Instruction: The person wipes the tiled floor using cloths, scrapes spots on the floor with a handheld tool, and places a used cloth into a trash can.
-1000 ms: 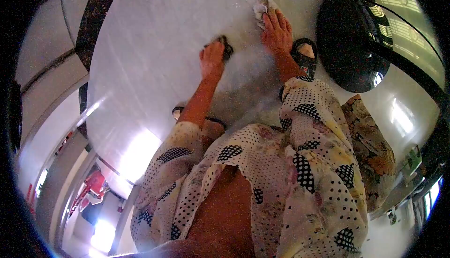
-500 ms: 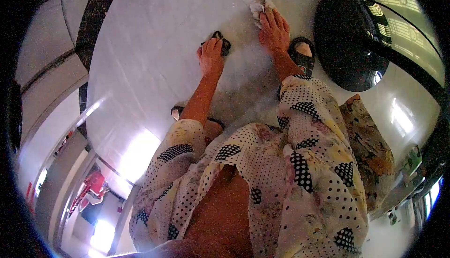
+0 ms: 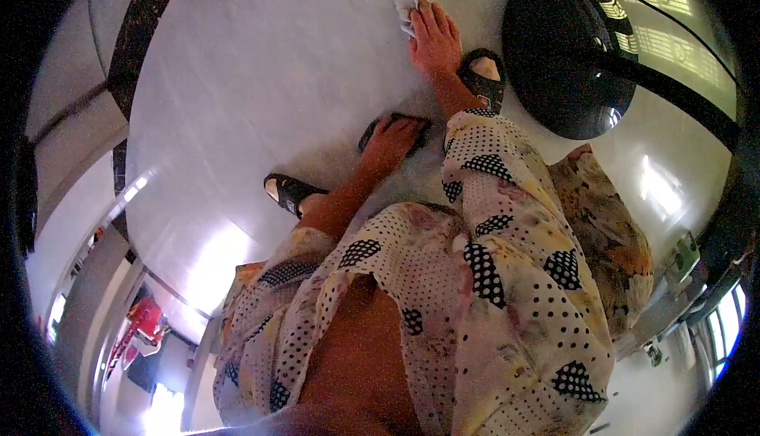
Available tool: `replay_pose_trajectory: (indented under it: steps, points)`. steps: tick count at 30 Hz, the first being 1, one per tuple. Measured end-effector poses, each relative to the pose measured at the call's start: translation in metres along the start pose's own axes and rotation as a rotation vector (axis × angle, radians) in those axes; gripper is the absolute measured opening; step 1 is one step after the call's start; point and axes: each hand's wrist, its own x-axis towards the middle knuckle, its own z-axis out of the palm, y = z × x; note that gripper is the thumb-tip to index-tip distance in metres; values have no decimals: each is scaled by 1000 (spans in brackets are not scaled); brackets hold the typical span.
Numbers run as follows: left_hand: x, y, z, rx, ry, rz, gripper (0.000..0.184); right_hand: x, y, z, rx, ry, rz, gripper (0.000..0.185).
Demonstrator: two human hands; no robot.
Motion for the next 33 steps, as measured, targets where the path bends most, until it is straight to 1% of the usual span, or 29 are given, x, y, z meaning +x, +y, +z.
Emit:
replay_pose_trajectory:
  steps: [1,3,5,6,8,9,12,14,15,16,17,18,19,20,22,25,28,31,33]
  points:
    - [18,-6,-1,-5,33,38,38,0,1,3,5,11,-2,48]
    - [52,-21,-6,49,76,38,32,2,3,11,2,29,-7,49]
    - [85,-37,-8,27,-9,-42,28,0,8,20,-7,32,-20,51]
    - [89,-40,-9,12,-60,-87,26,-2,10,23,19,62,-28,50]
    - [86,-41,-8,-21,89,-74,24,0,12,24,80,131,-45,47]
    - [84,-43,-10,-29,165,-61,23,-2,9,23,71,106,-32,48]
    - [61,-69,-9,-387,551,-306,31,5,11,17,47,84,-8,49]
    - [39,-81,-42,-812,699,-873,29,1,9,17,66,87,-9,50]
    - [31,-90,-67,-1051,757,-1022,24,-3,8,16,36,46,9,50]
    - [22,-101,-76,-1726,1019,-1015,26,-3,8,14,7,11,21,51]
    - [5,-120,-70,-1911,1044,-858,27,1,5,12,-22,-16,30,51]
    - [-7,-131,-61,-1915,1035,-878,28,1,1,8,-10,-74,77,53]
    - [-12,-135,-65,-1922,1022,-899,30,3,-2,4,-8,-77,73,54]
    - [-19,-140,-69,-1534,759,-993,33,4,-2,2,-8,-83,72,55]
    - [-31,-143,-74,-748,252,-1065,39,5,2,0,-16,-79,60,55]
    - [-52,-139,-73,-710,501,-1021,48,2,0,1,-27,-45,41,54]
    - [-53,-120,-78,-289,598,-873,55,6,1,-3,-31,-22,20,53]
    - [-33,-87,-86,25,340,-778,60,6,1,-2,-22,-32,26,52]
    - [-32,-72,-67,-4,233,-659,61,5,1,-4,-12,-43,30,52]
